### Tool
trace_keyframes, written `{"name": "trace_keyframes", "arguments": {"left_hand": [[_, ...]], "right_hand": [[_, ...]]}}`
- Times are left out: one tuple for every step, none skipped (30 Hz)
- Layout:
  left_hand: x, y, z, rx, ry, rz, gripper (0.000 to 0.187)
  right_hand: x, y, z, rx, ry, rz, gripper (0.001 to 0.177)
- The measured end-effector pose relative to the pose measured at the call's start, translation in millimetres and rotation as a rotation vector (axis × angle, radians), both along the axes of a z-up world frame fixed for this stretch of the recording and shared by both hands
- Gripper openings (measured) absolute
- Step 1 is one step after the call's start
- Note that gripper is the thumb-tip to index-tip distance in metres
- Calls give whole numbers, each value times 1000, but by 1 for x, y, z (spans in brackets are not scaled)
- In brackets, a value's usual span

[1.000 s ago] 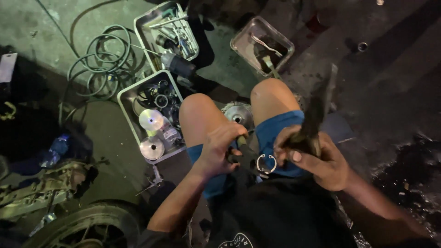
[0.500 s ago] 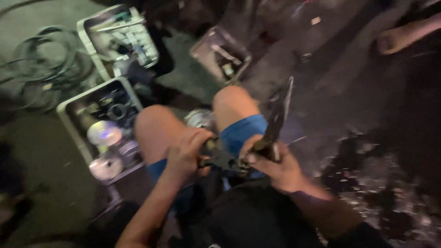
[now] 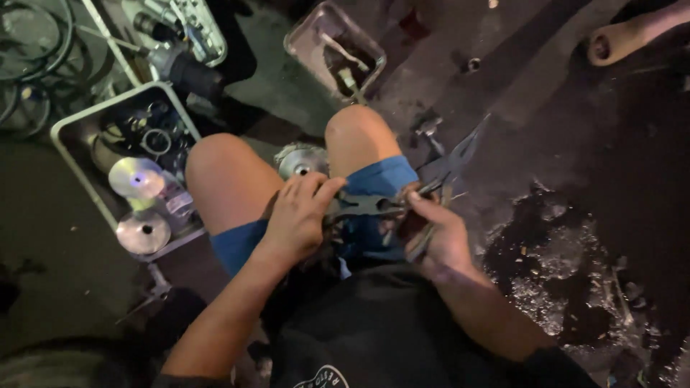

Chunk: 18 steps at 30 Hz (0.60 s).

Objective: The person sits on the floor and uses pliers to manipulate a small metal ring or clip, repeatedly bending and adjusting it. They then open a small plastic bag and remove a small metal bearing or ring, inspecting it with their hands.

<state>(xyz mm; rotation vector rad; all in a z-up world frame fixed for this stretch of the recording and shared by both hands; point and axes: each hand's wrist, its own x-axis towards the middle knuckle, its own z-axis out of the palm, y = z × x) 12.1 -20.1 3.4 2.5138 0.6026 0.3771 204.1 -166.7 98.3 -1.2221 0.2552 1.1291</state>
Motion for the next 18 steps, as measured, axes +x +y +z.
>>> {"name": "trace_keyframes", "arguments": {"left_hand": [[0,0,-8,0,10,4,57],[1,-1,-15,-30,-48,-40,52],[3,1,-22,-57,-109,-90,53],[5,-2,-21,-53,-102,-93,53],[7,-5,-21,-131,-147,-123,54],[10,-7,-20,-210,-191,-152,55],[11,-8,-16,-210,-184,-165,55],[11,-9,-13,-276,-219,-175,61],[11,-10,-9,-340,-256,-184,70],[10,-10,-10,-339,-250,-194,70],[10,-11,-10,-361,-250,-191,64],[9,-10,-11,-383,-250,-188,59],[9,-10,-7,-381,-247,-194,59],[9,-10,-4,-355,-244,-188,61],[10,-9,0,-328,-241,-181,65],[8,-9,-2,-326,-239,-185,65],[6,-9,-3,-283,-226,-191,65],[4,-9,-4,-240,-212,-198,66]], "right_hand": [[1,-3,-2,0,10,4,18],[3,-7,-3,59,38,70,19],[5,-11,-5,121,63,130,20],[11,-12,-6,126,69,127,20],[16,-14,-7,204,43,208,23],[22,-16,-8,283,17,289,25],[21,-13,1,285,20,275,25],[21,-10,11,297,-82,327,25],[20,-7,20,309,-186,380,26],[21,-9,22,312,-185,368,26],[23,-9,24,288,-255,386,22],[24,-10,26,263,-325,403,17],[22,-9,23,265,-324,397,17],[20,-8,20,239,-343,362,18],[19,-8,17,213,-363,328,18],[12,-5,21,215,-362,324,18],[4,-2,26,156,-364,247,23],[-3,0,31,97,-365,171,29]]}}
